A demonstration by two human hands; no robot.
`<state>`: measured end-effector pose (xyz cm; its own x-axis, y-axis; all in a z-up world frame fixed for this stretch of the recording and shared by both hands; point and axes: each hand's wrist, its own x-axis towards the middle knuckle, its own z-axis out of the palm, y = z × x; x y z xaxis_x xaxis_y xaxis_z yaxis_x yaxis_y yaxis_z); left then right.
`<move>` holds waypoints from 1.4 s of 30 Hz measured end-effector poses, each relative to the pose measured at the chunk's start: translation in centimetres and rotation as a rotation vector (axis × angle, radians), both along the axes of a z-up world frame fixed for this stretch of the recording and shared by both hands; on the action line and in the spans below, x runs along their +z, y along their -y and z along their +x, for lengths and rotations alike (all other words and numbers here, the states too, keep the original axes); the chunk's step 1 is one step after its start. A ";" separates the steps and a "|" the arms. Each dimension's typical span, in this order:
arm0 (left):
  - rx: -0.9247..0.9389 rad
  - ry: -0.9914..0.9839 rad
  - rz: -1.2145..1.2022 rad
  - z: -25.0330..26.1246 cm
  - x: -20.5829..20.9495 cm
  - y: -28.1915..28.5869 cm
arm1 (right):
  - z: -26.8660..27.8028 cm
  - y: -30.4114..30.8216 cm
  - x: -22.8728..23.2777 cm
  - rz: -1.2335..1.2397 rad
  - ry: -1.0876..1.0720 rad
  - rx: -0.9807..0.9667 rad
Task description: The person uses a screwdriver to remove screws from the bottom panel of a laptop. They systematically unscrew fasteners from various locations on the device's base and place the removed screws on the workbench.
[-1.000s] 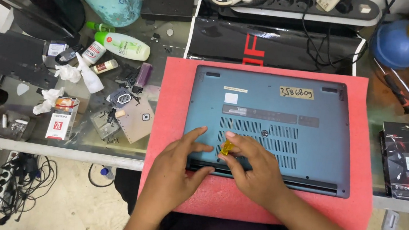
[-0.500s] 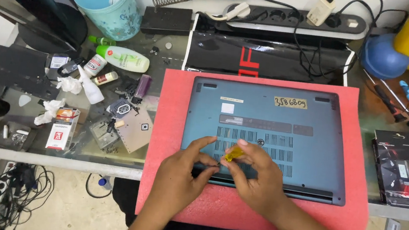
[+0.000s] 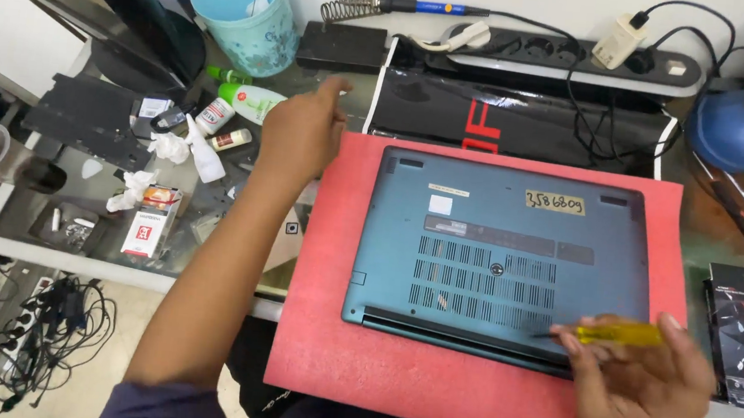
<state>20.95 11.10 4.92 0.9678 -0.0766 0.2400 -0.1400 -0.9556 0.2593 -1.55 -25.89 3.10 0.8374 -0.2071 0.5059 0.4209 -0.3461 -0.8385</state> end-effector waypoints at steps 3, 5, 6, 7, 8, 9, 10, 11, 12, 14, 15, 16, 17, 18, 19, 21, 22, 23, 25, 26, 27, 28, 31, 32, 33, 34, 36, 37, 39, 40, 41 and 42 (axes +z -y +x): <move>-0.001 -0.025 0.044 3.2 -0.8 0.0 | -1.4 1.5 -0.4 -0.015 0.014 -0.097; -0.013 0.014 0.112 4.4 -1.3 -0.6 | -2.0 1.5 0.3 -0.041 -0.011 -0.166; -0.023 0.050 0.180 5.0 -1.7 -0.8 | -2.3 1.5 0.6 -0.068 -0.040 -0.232; -0.026 0.048 0.179 5.5 -2.4 -1.2 | -2.4 1.9 0.3 -0.069 -0.042 -0.234; -0.035 0.102 0.277 6.0 -3.1 -1.7 | -2.4 2.3 0.0 -0.053 -0.046 -0.248; -0.040 0.157 0.376 6.4 -3.8 -2.3 | -2.4 2.6 -0.3 -0.036 -0.049 -0.259; -0.040 0.155 0.377 6.5 -3.7 -2.4 | -2.3 2.6 -0.4 -0.036 -0.051 -0.258; -0.043 0.106 0.410 6.5 -3.8 -2.5 | -2.3 2.6 -0.5 -0.048 -0.052 -0.322; -0.045 0.058 0.443 6.4 -3.8 -2.6 | -2.3 2.6 -0.7 -0.061 -0.053 -0.386; -0.038 0.073 0.461 6.4 -4.5 -3.1 | -1.9 2.2 0.0 -0.028 -0.011 -0.298; -0.032 0.104 0.480 6.7 -4.7 -3.4 | -1.5 1.9 0.3 0.008 0.047 -0.214; -0.034 0.105 0.481 6.3 -4.5 -3.3 | -1.6 2.2 -0.1 0.009 0.047 -0.216; -0.022 0.032 0.432 6.1 -4.0 -3.3 | -1.4 2.5 -0.4 0.008 0.037 -0.196; -0.009 -0.040 0.382 5.9 -3.6 -3.2 | -1.3 2.8 -0.7 0.008 0.026 -0.177; -0.016 -0.046 0.384 5.7 -3.6 -3.3 | -1.2 2.4 -0.3 0.008 0.020 -0.183; -0.017 0.033 0.338 5.4 -3.7 -3.5 | -0.9 1.5 0.4 0.041 -0.057 -0.127; -0.022 0.027 0.337 5.0 -3.5 -3.2 | -0.6 1.3 0.0 0.040 -0.064 -0.131; -0.045 0.125 0.309 4.6 -3.2 -3.1 | -0.1 1.1 -0.4 0.049 -0.060 -0.066; -0.066 0.219 0.280 3.6 -2.4 -2.7 | 1.0 0.3 -0.8 0.058 -0.061 0.000; -0.054 0.194 0.288 3.0 -2.0 -2.4 | 1.6 -0.4 -0.8 0.039 -0.055 0.072; -0.040 0.167 0.293 2.4 -1.7 -2.0 | 2.2 -0.9 -0.8 0.018 -0.051 0.147; -0.035 0.162 0.290 0.9 -0.8 -1.3 | 2.9 -2.1 -0.6 0.015 -0.055 0.151; -0.128 0.173 0.097 -4.6 1.8 1.1 | 4.0 -6.5 -0.8 -0.125 -0.012 0.350; -0.206 0.099 -0.055 -6.9 2.7 1.9 | 4.2 -8.3 -1.2 -0.120 0.008 0.417; -0.287 0.030 -0.209 -8.9 3.8 2.9 | 4.5 -10.1 -1.6 -0.115 0.033 0.480; -0.289 0.024 -0.209 -10.5 3.8 3.2 | 4.8 -11.0 -1.3 -0.114 0.028 0.478; -0.297 -0.125 -0.339 -13.5 4.0 3.8 | 5.5 -13.0 -0.7 -0.274 0.023 0.604; -0.294 -0.129 -0.339 -14.3 3.6 3.5 | 5.6 -13.0 -1.2 -0.271 0.018 0.607; -0.281 -0.149 -0.421 -15.6 2.9 3.0 | 5.8 -13.2 -2.2 -0.269 0.023 0.655; -0.279 -0.149 -0.420 -16.1 2.8 2.8 | 5.9 -13.4 -2.5 -0.268 0.023 0.657; -0.253 -0.151 -0.475 -16.6 2.7 2.8 | 5.9 -13.5 -2.7 -0.285 0.027 0.655; -0.227 -0.154 -0.529 -17.1 2.5 2.8 | 5.8 -13.6 -3.1 -0.302 0.030 0.653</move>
<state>3.82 8.34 7.46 0.9678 -0.1940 0.1605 -0.2489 -0.6413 0.7258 4.26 -12.27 0.05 0.7273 0.4841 0.4866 0.6425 -0.2308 -0.7307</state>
